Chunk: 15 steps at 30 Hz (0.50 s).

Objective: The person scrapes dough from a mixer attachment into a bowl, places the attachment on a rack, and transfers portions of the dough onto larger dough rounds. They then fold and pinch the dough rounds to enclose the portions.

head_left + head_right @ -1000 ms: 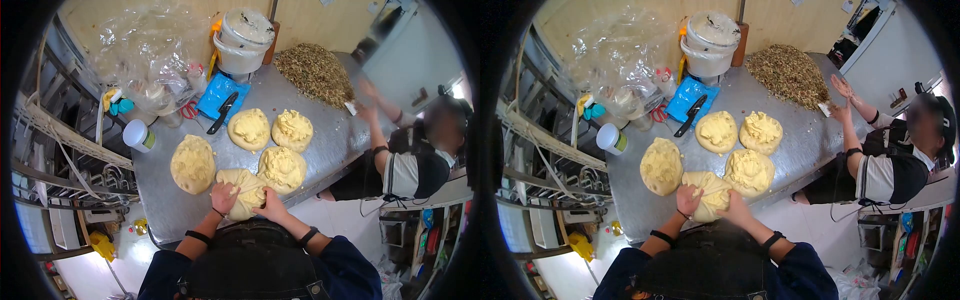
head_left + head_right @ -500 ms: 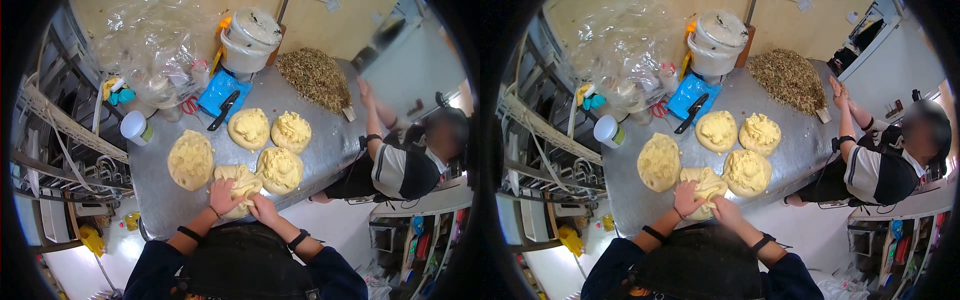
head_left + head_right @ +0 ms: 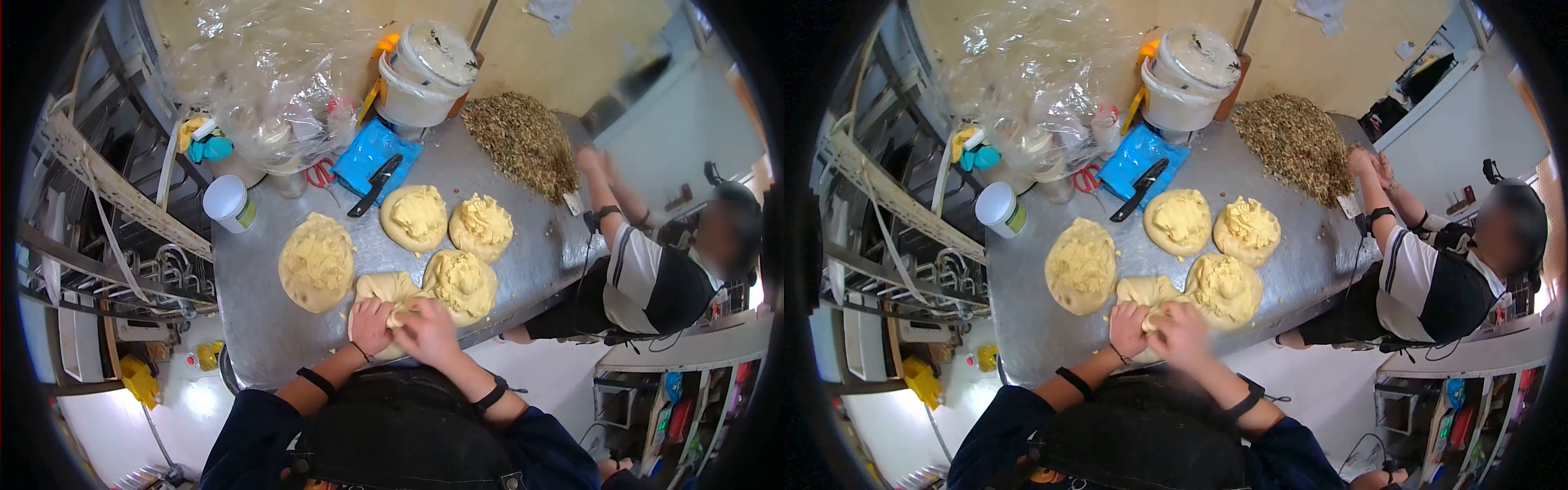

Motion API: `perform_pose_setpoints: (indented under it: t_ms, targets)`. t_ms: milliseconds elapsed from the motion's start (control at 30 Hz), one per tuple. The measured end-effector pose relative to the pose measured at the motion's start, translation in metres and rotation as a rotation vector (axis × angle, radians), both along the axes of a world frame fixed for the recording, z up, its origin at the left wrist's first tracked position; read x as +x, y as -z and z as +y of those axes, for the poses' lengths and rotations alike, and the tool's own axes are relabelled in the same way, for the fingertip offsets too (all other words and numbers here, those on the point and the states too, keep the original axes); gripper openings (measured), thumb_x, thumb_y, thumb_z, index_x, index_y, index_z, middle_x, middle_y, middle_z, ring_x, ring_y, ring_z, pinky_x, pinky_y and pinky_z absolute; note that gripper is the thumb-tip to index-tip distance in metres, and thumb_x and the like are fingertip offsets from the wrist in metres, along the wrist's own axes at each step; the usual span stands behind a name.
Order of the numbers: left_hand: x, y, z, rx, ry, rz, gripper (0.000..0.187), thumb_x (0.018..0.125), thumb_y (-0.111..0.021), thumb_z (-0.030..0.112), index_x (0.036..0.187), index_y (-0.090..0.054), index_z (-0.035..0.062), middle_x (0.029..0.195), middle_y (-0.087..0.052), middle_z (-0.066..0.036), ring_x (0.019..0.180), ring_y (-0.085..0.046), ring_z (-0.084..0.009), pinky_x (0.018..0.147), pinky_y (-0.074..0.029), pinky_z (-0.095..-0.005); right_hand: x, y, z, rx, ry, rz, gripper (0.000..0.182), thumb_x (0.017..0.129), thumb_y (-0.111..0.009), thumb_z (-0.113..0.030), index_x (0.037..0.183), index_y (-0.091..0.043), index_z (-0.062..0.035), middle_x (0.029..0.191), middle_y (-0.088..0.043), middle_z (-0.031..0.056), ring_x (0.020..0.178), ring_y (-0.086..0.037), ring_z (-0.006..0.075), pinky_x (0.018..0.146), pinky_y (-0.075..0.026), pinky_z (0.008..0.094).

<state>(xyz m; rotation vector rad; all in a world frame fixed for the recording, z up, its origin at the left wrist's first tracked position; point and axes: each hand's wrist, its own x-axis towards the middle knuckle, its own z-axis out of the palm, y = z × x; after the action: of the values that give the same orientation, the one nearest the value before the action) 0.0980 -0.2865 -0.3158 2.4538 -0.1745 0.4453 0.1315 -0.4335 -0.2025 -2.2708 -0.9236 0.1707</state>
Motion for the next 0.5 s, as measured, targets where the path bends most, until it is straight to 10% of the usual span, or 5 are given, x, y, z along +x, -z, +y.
perform_pose_setpoints:
  t_ms: [200, 500]
  targets:
    - [0.003, 0.01, 0.01, -0.193, -0.013, -0.073, 0.028, 0.065, -0.064, 0.022, 0.088, -0.057, 0.0075, 0.076, -0.052, -0.011, 0.077, -0.051, -0.0297, 0.07, -0.037, -0.0392, 0.021, 0.108, -0.023, 0.171, 0.378, 0.084, 0.056, 0.08, -0.061, -0.028, 0.124, -0.04, 0.0011, 0.108, -0.047, 0.0197, 0.103, -0.045, 0.0334, 0.093, -0.034, 0.0402]
    - [-0.005, 0.009, 0.017, -0.239, -0.102, 0.004, 0.025, 0.066, -0.066, 0.021, 0.084, -0.056, 0.0065, 0.073, -0.051, -0.011, 0.076, -0.051, -0.0305, 0.069, -0.036, -0.0402, 0.022, 0.097, 0.025, 0.335, 0.166, -0.119, 0.057, 0.082, -0.055, -0.043, 0.119, -0.045, -0.0005, 0.101, -0.048, 0.0173, 0.094, -0.044, 0.0327, 0.083, -0.034, 0.0437]
